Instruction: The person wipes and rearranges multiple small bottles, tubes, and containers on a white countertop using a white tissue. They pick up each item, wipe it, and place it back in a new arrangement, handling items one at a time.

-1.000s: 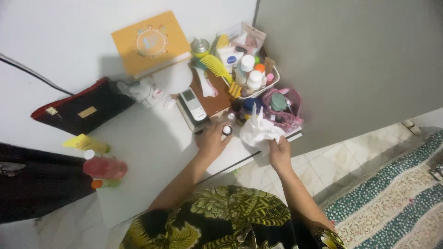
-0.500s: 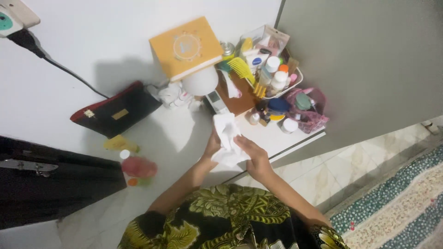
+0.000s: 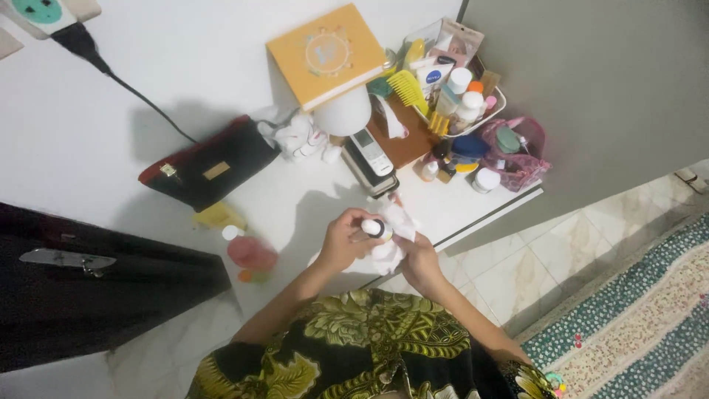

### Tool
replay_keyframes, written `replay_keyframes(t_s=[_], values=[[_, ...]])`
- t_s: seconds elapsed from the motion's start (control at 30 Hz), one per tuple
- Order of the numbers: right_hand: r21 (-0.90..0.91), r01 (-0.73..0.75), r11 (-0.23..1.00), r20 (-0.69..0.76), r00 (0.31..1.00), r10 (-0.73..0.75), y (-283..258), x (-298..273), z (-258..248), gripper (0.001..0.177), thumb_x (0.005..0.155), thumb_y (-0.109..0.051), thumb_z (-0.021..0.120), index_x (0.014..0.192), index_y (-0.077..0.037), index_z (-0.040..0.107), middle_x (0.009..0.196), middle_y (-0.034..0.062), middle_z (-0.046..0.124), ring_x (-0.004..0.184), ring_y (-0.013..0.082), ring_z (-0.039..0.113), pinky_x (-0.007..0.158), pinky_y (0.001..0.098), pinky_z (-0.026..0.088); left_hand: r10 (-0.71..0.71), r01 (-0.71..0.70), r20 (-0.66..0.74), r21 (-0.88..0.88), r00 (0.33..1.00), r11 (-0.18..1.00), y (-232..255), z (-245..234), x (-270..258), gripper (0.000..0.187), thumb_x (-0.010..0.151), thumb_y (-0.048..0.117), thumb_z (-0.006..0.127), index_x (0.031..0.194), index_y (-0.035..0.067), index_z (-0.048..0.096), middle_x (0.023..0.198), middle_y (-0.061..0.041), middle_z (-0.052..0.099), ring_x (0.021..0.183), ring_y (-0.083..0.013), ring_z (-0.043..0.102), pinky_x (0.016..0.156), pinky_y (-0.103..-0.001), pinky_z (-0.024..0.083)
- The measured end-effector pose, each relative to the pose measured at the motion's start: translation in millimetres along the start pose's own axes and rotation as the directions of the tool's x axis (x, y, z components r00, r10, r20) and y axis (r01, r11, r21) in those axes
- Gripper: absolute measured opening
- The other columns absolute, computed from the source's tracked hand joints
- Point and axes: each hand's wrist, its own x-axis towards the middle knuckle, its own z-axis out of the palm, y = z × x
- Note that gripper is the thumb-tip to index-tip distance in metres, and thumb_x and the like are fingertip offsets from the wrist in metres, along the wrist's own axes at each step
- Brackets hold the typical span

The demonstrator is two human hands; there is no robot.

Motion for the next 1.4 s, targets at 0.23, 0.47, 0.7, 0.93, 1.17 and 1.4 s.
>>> replay_keyframes(t_s=[0.23,0.47,0.7,0.93,1.17,1.4], values=[[0.014,-0.216,0.976,-0.005,0.976,0.216,46.4,10.3,-16.1,0.04,0.093,-0.007,0.064,0.129,0.01,0.058,0.109,0.0221,0.075,0.094,0.0316,0.076,0.085,0.0445,0.06,0.375,-0.405,0.161,0.467,0.913,0.786,0.8,-26.4,-25.1,0.036,0.077,0.013,0.09,0.106,0.011,0.069,0.102,-0.006,0.074,0.098,-0.0271,0.074,0.085,-0.04,0.06],[-0.178,-0.182,0.967,-0.065,0.983,0.173,56.8,1.2,-32.3,0.047,0.093,-0.004,0.063,0.135,0.013,0.055,0.11,0.0274,0.072,0.101,0.0359,0.074,0.09,0.0496,0.058,0.176,-0.214,0.121,0.573,0.977,0.791,21.7,-59.1,-70.4,0.043,0.081,0.012,0.086,0.118,0.003,0.064,0.102,-0.018,0.071,0.096,-0.037,0.073,0.083,-0.045,0.062],[-0.171,-0.004,0.985,-0.131,0.991,-0.019,57.9,34.1,-69.3,0.051,0.096,-0.006,0.057,0.142,0.014,0.048,0.129,0.0331,0.062,0.124,0.0417,0.06,0.104,0.0546,0.048,0.102,-0.131,0.083,0.593,0.991,0.795,-51.2,-122.4,-130.3,0.048,0.083,0.013,0.084,0.125,0.002,0.064,0.11,-0.019,0.07,0.103,-0.0354,0.071,0.093,-0.041,0.059],[-0.205,0.029,0.978,-0.148,0.987,-0.06,42.9,48.1,-63.4,0.051,0.096,-0.005,0.057,0.143,0.012,0.047,0.134,0.0326,0.059,0.129,0.0423,0.056,0.108,0.0554,0.045,0.011,0.034,-0.077,0.56,0.997,0.828,-2.8,-119.5,-162.9,0.052,0.086,0.018,0.082,0.131,0.004,0.061,0.115,-0.021,0.07,0.106,-0.0368,0.071,0.097,-0.047,0.057],[-0.3,0.082,0.951,-0.188,0.972,-0.143,5.1,24.9,-15.0,0.052,0.096,-0.009,0.057,0.143,0.013,0.048,0.132,0.0291,0.061,0.13,0.0376,0.057,0.11,0.0533,0.043,0.274,-0.047,-0.101,0.873,0.956,0.486,-47.1,-122.0,-167.2,0.054,0.094,0.017,0.069,0.143,0.003,0.049,0.131,-0.02,0.063,0.12,-0.0359,0.063,0.1,-0.044,0.053],[-0.349,0.149,0.925,-0.207,0.951,-0.231,11.5,74.6,-96.7,0.049,0.096,-0.013,0.06,0.139,0.009,0.054,0.123,0.0285,0.065,0.12,0.0377,0.063,0.102,0.0536,0.047,0.146,0.124,-0.212,0.879,0.966,0.46,-46.6,-102.8,-165.7,0.054,0.094,0.024,0.069,0.141,0.003,0.053,0.129,-0.025,0.058,0.124,-0.0417,0.06,0.104,-0.048,0.052]])
